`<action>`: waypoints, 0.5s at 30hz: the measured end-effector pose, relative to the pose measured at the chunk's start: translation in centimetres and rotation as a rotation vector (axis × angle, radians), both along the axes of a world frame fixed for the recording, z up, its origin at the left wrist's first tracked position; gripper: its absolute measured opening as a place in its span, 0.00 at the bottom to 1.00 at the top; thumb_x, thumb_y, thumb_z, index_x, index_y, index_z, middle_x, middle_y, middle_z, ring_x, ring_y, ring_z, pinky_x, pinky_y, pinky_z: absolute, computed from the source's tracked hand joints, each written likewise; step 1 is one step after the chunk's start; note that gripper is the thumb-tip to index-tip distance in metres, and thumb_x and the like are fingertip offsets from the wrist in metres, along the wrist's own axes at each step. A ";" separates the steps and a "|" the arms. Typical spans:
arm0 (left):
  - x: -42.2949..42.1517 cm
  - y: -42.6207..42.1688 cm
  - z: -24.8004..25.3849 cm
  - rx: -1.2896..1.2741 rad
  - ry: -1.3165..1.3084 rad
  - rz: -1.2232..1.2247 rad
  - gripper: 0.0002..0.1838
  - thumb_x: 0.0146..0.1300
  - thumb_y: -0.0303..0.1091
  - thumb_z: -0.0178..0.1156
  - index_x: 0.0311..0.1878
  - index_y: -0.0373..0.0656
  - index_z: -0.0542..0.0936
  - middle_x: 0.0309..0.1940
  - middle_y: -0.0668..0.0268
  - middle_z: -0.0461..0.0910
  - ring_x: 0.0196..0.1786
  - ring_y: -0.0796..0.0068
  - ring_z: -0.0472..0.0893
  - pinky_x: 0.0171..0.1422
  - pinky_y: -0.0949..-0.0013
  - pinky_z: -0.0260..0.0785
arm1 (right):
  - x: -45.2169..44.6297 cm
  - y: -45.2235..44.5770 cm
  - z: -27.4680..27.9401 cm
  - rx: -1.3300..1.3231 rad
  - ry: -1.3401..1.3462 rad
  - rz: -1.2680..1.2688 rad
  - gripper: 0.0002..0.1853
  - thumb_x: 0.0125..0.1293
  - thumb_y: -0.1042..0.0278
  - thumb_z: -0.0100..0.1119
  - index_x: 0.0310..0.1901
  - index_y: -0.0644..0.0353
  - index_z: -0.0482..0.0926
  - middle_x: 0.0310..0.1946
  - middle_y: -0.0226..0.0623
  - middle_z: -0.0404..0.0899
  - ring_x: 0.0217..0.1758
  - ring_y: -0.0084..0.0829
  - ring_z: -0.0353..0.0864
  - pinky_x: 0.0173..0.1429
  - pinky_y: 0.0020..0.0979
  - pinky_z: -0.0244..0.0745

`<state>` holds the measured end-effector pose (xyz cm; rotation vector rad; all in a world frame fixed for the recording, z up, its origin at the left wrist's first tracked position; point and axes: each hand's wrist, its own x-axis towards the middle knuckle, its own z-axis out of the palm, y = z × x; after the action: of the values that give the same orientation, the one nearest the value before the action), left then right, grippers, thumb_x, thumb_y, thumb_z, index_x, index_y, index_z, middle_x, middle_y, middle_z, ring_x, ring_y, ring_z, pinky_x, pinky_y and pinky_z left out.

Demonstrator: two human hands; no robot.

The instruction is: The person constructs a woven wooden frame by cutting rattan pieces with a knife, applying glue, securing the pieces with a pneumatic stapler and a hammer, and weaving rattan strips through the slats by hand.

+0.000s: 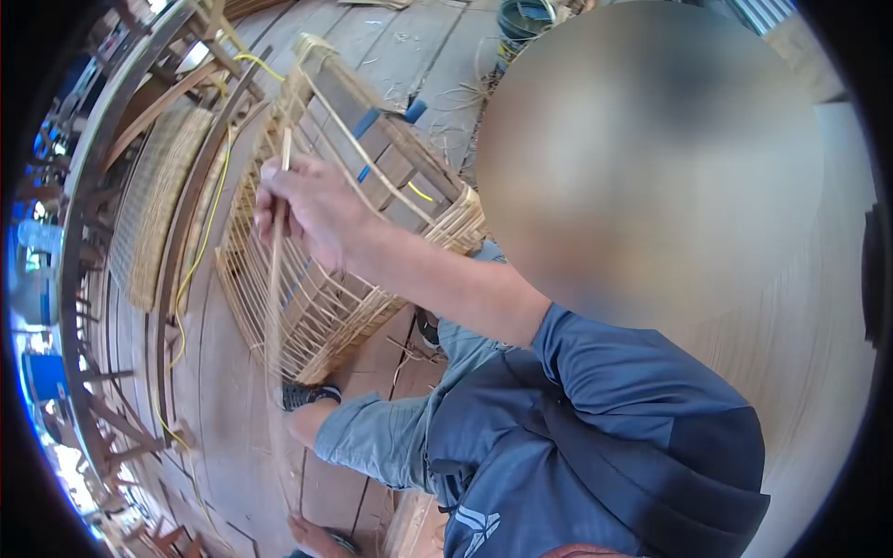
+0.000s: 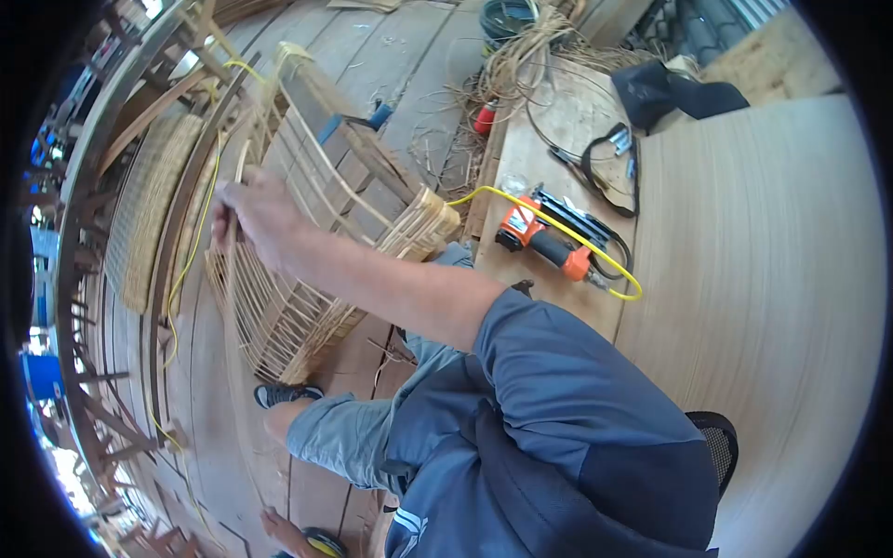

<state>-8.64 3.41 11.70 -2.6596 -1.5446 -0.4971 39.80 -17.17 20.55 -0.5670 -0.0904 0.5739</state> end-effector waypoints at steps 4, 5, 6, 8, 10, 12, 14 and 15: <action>-6.4 2.8 -5.4 -0.020 0.134 0.217 0.15 0.65 0.33 0.47 0.42 0.30 0.77 0.29 0.56 0.78 0.32 0.66 0.77 0.36 0.66 0.68 | 3.9 -3.3 -1.9 0.078 -0.046 -0.228 0.04 0.65 0.70 0.52 0.37 0.60 0.69 0.24 0.33 0.73 0.26 0.28 0.75 0.31 0.32 0.76; -8.0 3.1 -6.5 -0.076 0.173 0.261 0.14 0.64 0.33 0.47 0.41 0.31 0.77 0.28 0.57 0.78 0.31 0.68 0.76 0.35 0.67 0.68 | 4.8 -3.8 -2.8 0.103 -0.117 -0.332 0.05 0.64 0.71 0.53 0.38 0.61 0.69 0.25 0.34 0.73 0.27 0.28 0.76 0.31 0.32 0.76; -9.5 3.3 -7.4 -0.119 0.194 0.288 0.14 0.64 0.33 0.47 0.41 0.31 0.77 0.28 0.58 0.78 0.30 0.69 0.76 0.34 0.67 0.68 | 5.3 -4.6 -3.1 0.104 -0.113 -0.322 0.05 0.64 0.71 0.53 0.38 0.61 0.69 0.25 0.34 0.73 0.27 0.28 0.76 0.31 0.32 0.76; -12.5 4.0 -8.5 -0.200 0.179 0.305 0.14 0.63 0.33 0.48 0.40 0.32 0.77 0.26 0.60 0.77 0.28 0.71 0.76 0.32 0.68 0.68 | 6.2 -6.8 -3.4 -0.210 -0.064 -0.207 0.05 0.63 0.71 0.55 0.40 0.58 0.73 0.26 0.34 0.75 0.30 0.28 0.77 0.36 0.31 0.77; -11.8 4.0 -7.5 -0.358 0.019 0.251 0.13 0.62 0.34 0.48 0.39 0.34 0.78 0.24 0.62 0.77 0.27 0.73 0.75 0.30 0.69 0.68 | 6.9 -8.3 -5.3 -0.282 -0.138 -0.188 0.07 0.59 0.70 0.58 0.37 0.60 0.74 0.29 0.37 0.75 0.30 0.30 0.76 0.33 0.31 0.74; -13.6 3.5 -8.3 -0.696 -0.263 0.295 0.12 0.63 0.37 0.51 0.37 0.37 0.77 0.22 0.65 0.72 0.23 0.75 0.70 0.22 0.70 0.63 | 8.4 -10.3 -7.4 -0.635 -0.407 -0.081 0.10 0.56 0.69 0.57 0.40 0.60 0.77 0.34 0.38 0.78 0.37 0.35 0.77 0.41 0.33 0.73; -11.5 1.5 -7.5 -0.746 -0.298 0.357 0.09 0.61 0.36 0.54 0.34 0.40 0.78 0.25 0.62 0.75 0.22 0.71 0.71 0.25 0.65 0.64 | 9.5 -13.2 -8.6 -1.480 -1.380 -0.257 0.13 0.57 0.73 0.50 0.43 0.58 0.80 0.42 0.38 0.80 0.46 0.37 0.78 0.51 0.34 0.72; -10.8 1.9 -7.6 -0.827 -0.060 0.242 0.12 0.62 0.38 0.52 0.31 0.39 0.78 0.24 0.59 0.77 0.25 0.67 0.74 0.28 0.63 0.65 | 11.5 -14.4 -10.1 -1.441 -1.397 -0.287 0.13 0.59 0.71 0.50 0.44 0.59 0.78 0.42 0.39 0.79 0.46 0.36 0.78 0.53 0.34 0.72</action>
<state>-19.45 5.31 4.12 -2.8894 -2.4736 0.1225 51.34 -31.60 10.49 -2.2749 -0.9405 -0.2551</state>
